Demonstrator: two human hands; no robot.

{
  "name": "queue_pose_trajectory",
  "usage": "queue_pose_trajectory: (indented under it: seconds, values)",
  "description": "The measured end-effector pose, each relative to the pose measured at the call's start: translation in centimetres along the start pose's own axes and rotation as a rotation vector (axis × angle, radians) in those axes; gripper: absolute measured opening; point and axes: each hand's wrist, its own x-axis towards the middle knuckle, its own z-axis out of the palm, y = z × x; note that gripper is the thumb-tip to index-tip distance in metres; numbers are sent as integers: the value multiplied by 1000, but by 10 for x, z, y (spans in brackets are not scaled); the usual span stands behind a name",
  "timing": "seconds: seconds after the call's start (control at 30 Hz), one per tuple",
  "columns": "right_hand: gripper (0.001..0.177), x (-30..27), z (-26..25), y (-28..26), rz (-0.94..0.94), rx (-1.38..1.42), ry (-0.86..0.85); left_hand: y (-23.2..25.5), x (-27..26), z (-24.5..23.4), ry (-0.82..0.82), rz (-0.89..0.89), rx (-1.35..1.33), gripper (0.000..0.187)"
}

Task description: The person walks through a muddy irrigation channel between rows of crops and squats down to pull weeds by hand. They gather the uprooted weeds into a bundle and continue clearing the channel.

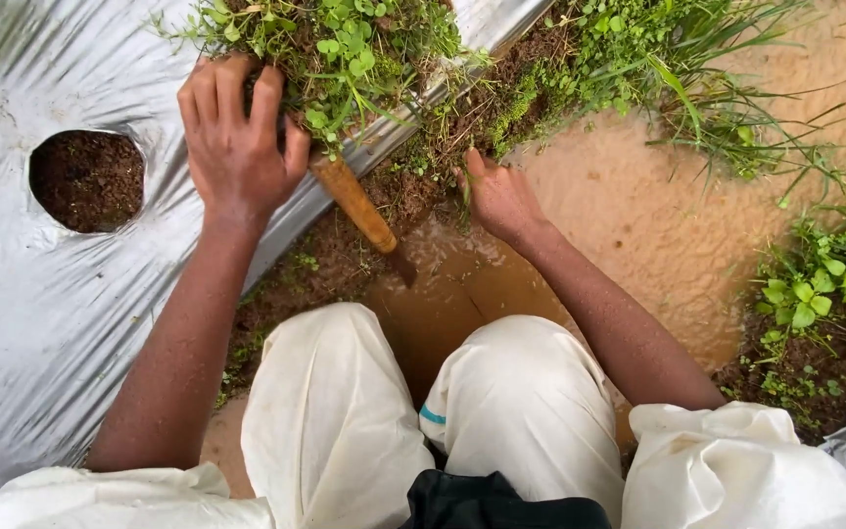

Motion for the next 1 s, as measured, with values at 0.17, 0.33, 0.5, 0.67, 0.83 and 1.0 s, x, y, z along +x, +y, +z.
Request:
queue_pose_trajectory:
  seconds: [0.17,0.33,0.5,0.67,0.83,1.0]
  values:
    - [18,6,3,-2,164,304,-98,0,1,-1,18,3,-6,34]
    - [33,2,-7,-10,167,508,-37,1,1,-2,35,12,-16,34]
    - [40,2,-9,-8,265,632,-68,0,1,0,29,9,-16,37]
    - [41,2,-28,-33,555,891,-18,3,7,-6,44,16,-59,35]
    - [33,-13,-52,-44,679,1186,-48,3,8,-8,64,13,-78,34]
    - [51,-36,-91,-27,283,875,209,4,6,-7,98,30,-69,32]
